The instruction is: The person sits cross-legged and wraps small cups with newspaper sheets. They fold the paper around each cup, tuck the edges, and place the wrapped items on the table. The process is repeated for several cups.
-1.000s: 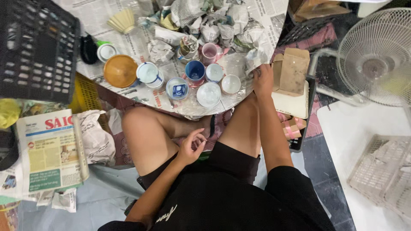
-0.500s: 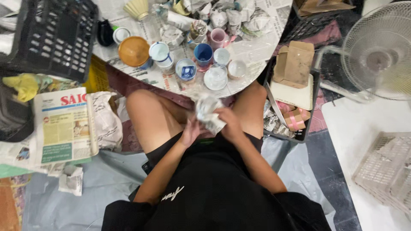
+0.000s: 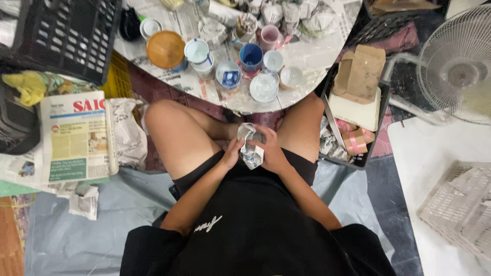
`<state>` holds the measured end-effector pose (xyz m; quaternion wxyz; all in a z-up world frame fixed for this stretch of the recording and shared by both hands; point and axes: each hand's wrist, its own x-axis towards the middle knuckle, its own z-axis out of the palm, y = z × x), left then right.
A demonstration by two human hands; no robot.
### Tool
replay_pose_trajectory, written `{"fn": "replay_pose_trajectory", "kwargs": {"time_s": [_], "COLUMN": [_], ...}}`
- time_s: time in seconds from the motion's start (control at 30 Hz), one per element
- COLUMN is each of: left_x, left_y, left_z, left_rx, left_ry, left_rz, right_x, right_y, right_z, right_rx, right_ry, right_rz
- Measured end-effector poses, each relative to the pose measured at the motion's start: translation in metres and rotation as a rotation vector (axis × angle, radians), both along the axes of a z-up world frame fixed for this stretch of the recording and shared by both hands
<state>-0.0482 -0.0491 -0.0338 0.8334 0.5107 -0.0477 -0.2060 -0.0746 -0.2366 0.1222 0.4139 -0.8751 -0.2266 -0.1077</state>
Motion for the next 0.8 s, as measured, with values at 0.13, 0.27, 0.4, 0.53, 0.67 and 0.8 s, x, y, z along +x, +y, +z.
{"fn": "replay_pose_trajectory", "kwargs": {"time_s": [0.13, 0.27, 0.4, 0.53, 0.67, 0.8], "left_x": [-0.008, -0.009, -0.007, -0.002, 0.000, -0.011], "left_y": [0.002, 0.008, 0.007, 0.007, 0.007, 0.010], "left_z": [-0.004, -0.001, 0.003, 0.003, 0.001, -0.004], "left_rx": [0.034, 0.195, 0.142, -0.005, 0.021, -0.324], "left_ry": [0.017, -0.088, -0.014, -0.020, 0.018, 0.318], "left_rz": [-0.003, 0.006, -0.032, -0.091, -0.044, -0.122], "right_x": [-0.002, 0.003, 0.004, 0.002, -0.006, -0.016], "right_y": [0.012, 0.014, 0.016, 0.007, 0.001, -0.003], "right_z": [0.002, -0.017, -0.025, -0.014, -0.005, -0.015], "right_rx": [-0.067, -0.254, -0.209, -0.044, 0.131, 0.345], "right_ry": [0.007, 0.044, 0.188, 0.177, 0.075, 0.389], "right_rz": [-0.052, -0.104, -0.115, -0.103, -0.151, -0.238]}}
